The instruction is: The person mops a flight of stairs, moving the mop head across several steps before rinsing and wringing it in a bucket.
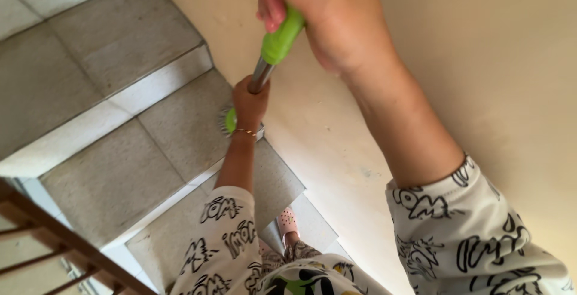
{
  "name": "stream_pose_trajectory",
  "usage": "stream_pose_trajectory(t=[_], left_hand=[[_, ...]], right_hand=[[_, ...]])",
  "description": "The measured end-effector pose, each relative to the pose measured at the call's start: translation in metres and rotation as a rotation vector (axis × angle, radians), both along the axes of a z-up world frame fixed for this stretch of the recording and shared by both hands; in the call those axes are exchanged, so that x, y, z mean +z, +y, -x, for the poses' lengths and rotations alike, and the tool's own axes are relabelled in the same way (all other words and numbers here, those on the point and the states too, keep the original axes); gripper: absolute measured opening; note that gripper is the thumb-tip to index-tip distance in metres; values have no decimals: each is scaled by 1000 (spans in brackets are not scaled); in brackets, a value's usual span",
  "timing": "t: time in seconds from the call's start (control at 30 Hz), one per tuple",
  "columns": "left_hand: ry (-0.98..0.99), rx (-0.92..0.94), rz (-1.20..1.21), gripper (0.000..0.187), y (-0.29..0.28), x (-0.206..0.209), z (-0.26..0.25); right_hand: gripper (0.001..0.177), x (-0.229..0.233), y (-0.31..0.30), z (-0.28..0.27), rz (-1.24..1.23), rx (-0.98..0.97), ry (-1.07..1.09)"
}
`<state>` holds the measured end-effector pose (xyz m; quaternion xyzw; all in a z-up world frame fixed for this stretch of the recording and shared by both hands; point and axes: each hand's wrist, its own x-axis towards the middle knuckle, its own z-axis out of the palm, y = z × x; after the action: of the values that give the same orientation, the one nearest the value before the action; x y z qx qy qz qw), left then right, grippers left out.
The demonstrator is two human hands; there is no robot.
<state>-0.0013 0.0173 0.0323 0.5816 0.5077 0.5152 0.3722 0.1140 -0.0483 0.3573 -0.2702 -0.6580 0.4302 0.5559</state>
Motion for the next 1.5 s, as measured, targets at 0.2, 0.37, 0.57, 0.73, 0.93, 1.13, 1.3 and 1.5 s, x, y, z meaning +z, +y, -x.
stream_pose_trajectory(t=[0.2, 0.37, 0.57, 0.73, 0.93, 1.13, 1.3, 1.5], left_hand=[[8, -94, -54, 17, -17, 2, -13], [161, -264, 45, 7, -53, 0, -3], [401, -345, 124, 14, -84, -17, 47], [577, -151, -118, 15, -93, -83, 168], [856, 98, -3, 13, -89, -133, 284], [805, 106, 80, 34, -88, -119, 216], [530, 259, -111, 29, -90, -68, 112], [295, -36, 89, 31, -78, -2, 62]], right_hand=[[19, 0, -29, -14, 87, -91, 110], [15, -18, -90, -22, 103, -217, 200], [23, -78, -141, -20, 91, -223, 310], [19, -171, -133, 29, 191, -147, 393], [23, -243, -117, 103, 421, 131, 452], [23, -219, -71, 34, 360, 118, 362], [30, -129, -55, -27, 315, 114, 238], [29, -67, -75, -46, 197, 8, 154]])
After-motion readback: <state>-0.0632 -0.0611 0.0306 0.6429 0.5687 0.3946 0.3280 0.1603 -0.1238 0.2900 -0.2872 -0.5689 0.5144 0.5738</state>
